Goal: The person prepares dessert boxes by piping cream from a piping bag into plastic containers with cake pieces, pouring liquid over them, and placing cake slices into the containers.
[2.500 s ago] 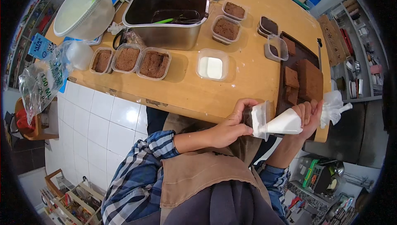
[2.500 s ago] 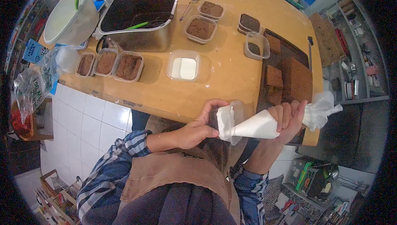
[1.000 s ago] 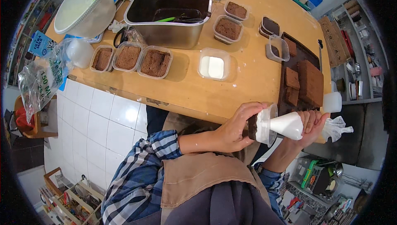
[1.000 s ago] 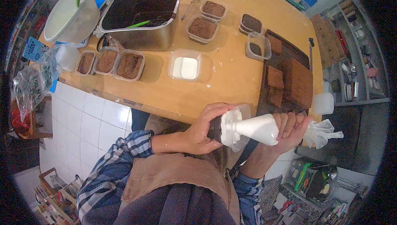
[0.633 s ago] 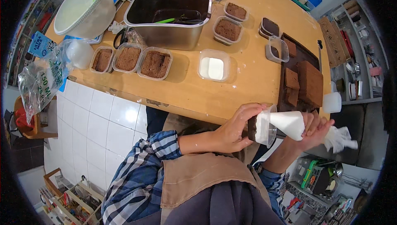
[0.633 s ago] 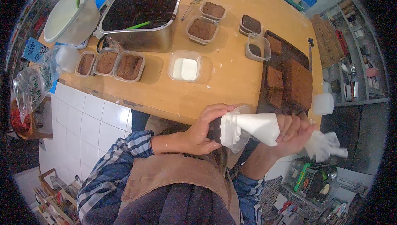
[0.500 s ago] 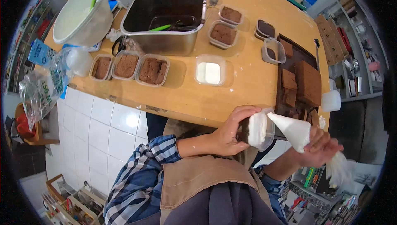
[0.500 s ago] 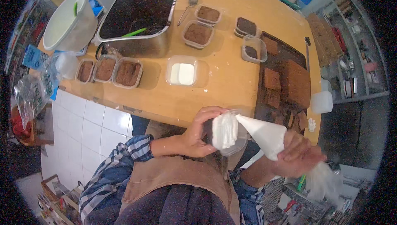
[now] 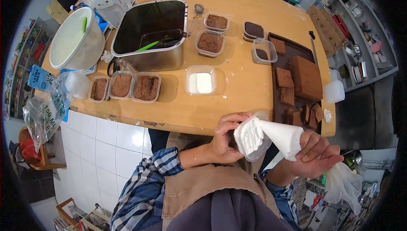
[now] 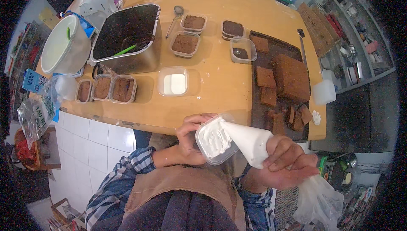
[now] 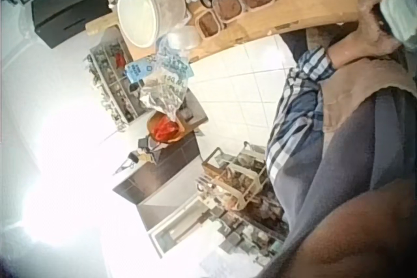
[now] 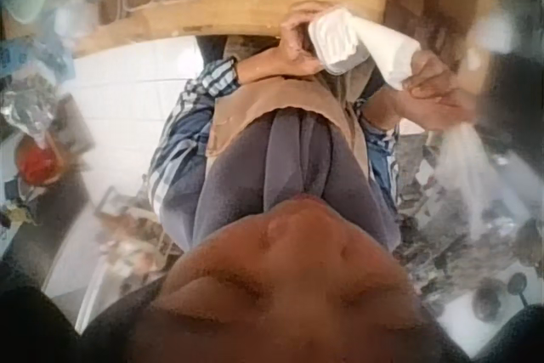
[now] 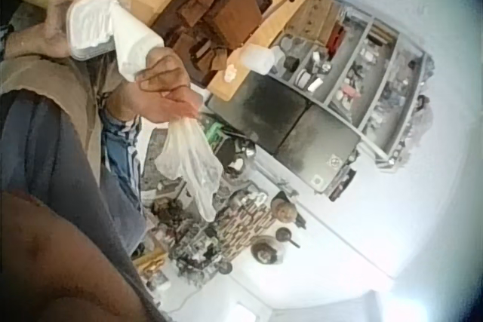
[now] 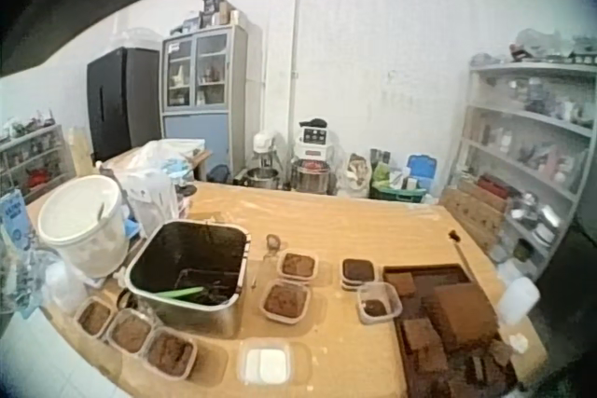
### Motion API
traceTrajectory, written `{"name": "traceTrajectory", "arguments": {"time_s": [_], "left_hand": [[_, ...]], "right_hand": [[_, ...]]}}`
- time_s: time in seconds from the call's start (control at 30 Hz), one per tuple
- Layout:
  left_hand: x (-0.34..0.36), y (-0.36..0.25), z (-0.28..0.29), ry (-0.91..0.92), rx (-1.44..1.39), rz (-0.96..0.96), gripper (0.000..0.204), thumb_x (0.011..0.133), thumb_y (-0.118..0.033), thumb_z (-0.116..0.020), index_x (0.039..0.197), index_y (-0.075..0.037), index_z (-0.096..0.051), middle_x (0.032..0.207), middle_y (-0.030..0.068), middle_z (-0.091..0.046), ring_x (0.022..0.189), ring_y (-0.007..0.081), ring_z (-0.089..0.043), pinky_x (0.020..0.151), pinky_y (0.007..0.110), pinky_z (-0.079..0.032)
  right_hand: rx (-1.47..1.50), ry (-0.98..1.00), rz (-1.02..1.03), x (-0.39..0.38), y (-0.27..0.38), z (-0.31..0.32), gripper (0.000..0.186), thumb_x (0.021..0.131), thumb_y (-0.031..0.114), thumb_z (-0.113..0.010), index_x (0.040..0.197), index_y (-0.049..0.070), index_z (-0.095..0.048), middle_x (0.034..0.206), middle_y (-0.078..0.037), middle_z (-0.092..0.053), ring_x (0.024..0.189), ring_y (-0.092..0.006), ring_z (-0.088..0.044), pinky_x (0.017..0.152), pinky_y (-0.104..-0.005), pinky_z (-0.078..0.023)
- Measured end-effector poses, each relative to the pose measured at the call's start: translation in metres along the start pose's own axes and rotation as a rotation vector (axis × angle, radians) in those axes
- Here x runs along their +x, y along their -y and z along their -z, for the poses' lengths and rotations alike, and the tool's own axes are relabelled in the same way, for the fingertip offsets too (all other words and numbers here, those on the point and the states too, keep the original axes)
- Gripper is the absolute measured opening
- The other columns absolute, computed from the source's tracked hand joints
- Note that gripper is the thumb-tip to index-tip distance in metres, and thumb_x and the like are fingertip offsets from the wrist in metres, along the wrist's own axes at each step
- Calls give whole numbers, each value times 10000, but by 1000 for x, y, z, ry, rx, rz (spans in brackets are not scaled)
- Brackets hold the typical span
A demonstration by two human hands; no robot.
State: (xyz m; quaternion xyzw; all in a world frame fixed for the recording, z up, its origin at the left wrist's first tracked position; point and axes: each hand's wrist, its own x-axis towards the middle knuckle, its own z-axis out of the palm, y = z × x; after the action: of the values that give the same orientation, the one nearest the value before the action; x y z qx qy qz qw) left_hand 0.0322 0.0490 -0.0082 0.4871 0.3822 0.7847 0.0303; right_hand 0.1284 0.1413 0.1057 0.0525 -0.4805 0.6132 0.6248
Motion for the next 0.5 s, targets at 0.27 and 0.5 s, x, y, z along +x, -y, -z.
{"name": "traceTrajectory", "arguments": {"time_s": [0.27,0.5], "left_hand": [[0,-2,-2,-13,26,10,676,591,-26,-729,1093,-73,-277,1088,172,-367,1040,304,-433,898,432,-354],[-4,0,1,27,102,0,802,518,-67,-791,1088,-52,-228,1075,184,-349,1020,328,-447,880,444,-387]], "right_hand": [[-137,-78,64,-5,-4,-9,396,907,388,-265,584,157,-262,361,14,-270,290,-61,-229,344,-187,-198],[-124,-15,68,-6,-4,-11,394,908,384,-259,586,156,-259,362,15,-274,287,-60,-228,334,-189,-200]]}}
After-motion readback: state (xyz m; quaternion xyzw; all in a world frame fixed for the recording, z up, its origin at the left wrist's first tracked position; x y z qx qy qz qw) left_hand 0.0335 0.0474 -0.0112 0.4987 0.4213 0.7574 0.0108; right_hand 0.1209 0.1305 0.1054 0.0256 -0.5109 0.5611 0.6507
